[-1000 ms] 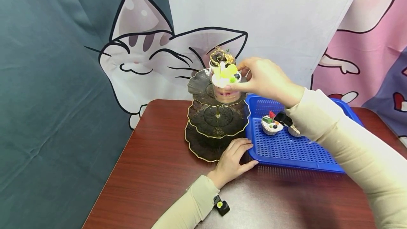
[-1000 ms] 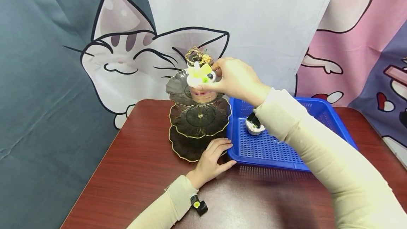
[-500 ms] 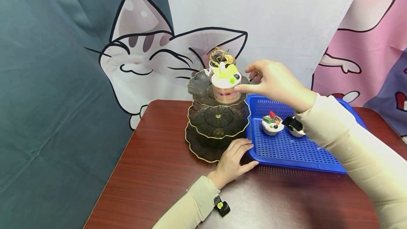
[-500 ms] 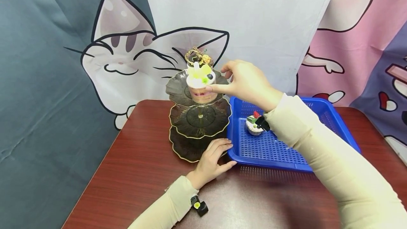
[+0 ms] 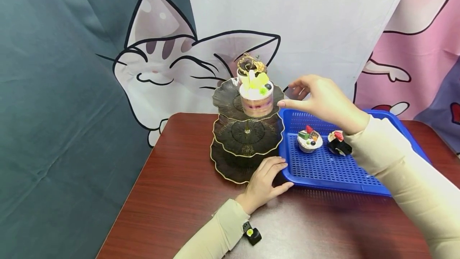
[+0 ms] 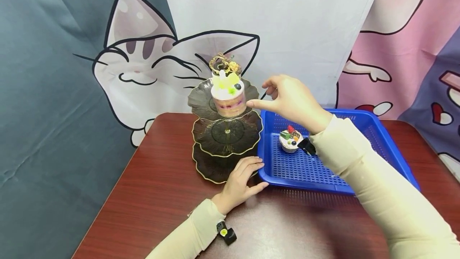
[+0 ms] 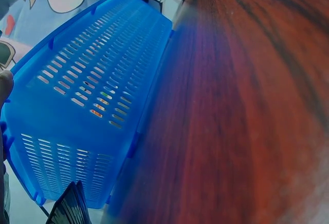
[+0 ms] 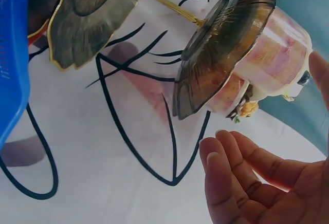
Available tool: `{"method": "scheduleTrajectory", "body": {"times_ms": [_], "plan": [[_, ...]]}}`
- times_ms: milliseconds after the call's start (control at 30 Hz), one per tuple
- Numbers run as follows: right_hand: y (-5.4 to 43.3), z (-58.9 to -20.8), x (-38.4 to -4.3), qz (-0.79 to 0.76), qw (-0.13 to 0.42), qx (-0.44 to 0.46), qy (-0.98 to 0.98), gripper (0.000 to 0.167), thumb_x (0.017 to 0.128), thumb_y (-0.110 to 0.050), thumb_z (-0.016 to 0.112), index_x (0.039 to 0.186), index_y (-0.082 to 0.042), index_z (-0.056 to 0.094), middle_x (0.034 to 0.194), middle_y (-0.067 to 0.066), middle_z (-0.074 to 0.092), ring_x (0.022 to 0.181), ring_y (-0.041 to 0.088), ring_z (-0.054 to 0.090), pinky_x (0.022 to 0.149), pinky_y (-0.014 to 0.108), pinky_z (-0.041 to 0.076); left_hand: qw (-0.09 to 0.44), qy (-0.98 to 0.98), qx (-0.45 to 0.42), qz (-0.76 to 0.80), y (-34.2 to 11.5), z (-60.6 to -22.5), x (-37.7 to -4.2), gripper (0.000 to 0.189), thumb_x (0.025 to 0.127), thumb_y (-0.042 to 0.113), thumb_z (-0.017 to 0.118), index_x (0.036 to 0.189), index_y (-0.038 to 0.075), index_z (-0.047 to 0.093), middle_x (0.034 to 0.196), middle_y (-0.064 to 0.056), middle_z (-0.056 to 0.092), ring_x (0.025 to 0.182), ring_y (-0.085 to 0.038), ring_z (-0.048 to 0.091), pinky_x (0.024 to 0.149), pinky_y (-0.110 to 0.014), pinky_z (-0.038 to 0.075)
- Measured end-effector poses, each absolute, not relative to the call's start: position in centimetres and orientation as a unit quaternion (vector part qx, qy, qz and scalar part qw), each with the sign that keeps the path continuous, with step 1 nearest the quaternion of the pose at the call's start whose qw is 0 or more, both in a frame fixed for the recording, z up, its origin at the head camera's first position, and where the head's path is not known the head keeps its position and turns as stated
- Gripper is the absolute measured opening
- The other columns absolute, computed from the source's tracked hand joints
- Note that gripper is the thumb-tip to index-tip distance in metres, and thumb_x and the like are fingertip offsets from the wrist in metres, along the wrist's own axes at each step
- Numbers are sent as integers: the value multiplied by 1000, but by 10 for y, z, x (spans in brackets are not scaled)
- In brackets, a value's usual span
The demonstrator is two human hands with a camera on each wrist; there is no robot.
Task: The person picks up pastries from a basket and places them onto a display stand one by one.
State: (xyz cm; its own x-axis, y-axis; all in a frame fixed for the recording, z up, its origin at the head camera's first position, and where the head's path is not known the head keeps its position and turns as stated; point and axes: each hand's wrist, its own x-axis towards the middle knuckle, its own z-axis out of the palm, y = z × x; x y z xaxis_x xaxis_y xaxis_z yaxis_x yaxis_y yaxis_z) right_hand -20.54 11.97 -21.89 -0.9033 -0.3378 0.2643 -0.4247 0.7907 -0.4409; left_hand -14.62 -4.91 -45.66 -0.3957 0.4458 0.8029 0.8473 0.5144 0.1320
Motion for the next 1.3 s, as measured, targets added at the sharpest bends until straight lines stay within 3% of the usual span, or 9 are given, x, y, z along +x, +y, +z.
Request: {"method": "scheduleTrajectory", "body": {"times_ms": [433, 967, 1167, 1300], "plan": [[146, -251, -212, 269, 78, 186, -942, 53, 82, -48, 70, 114, -6, 66, 104, 16, 69, 92, 28, 65, 77, 43, 48, 364, -789, -414, -272, -48, -456, -146, 49, 75, 32, 81, 110, 2, 64, 115, -12, 64, 114, -21, 58, 110, -24, 41], [176, -304, -227, 303, 74, 200, -929, 37, 86, -37, 70, 109, -8, 67, 93, 7, 69, 87, 21, 61, 71, 29, 45, 365, -792, -412, -265, -47, -459, -146, 49, 75, 33, 80, 111, 4, 64, 116, -10, 64, 116, -20, 57, 111, -24, 40], [185, -319, -230, 303, 66, 205, -929, 39, 89, -37, 67, 114, -7, 64, 97, 7, 68, 90, 21, 61, 76, 31, 46, 368, -791, -413, -263, -47, -459, -147, 49, 75, 33, 80, 111, 4, 64, 115, -10, 64, 115, -20, 57, 111, -24, 40], [194, -329, -233, 303, 54, 208, -928, 39, 89, -36, 67, 114, -6, 64, 101, 10, 68, 90, 23, 62, 76, 26, 49, 369, -788, -414, -266, -48, -459, -147, 49, 75, 32, 81, 111, 3, 64, 114, -11, 64, 115, -21, 57, 110, -24, 41]]}}
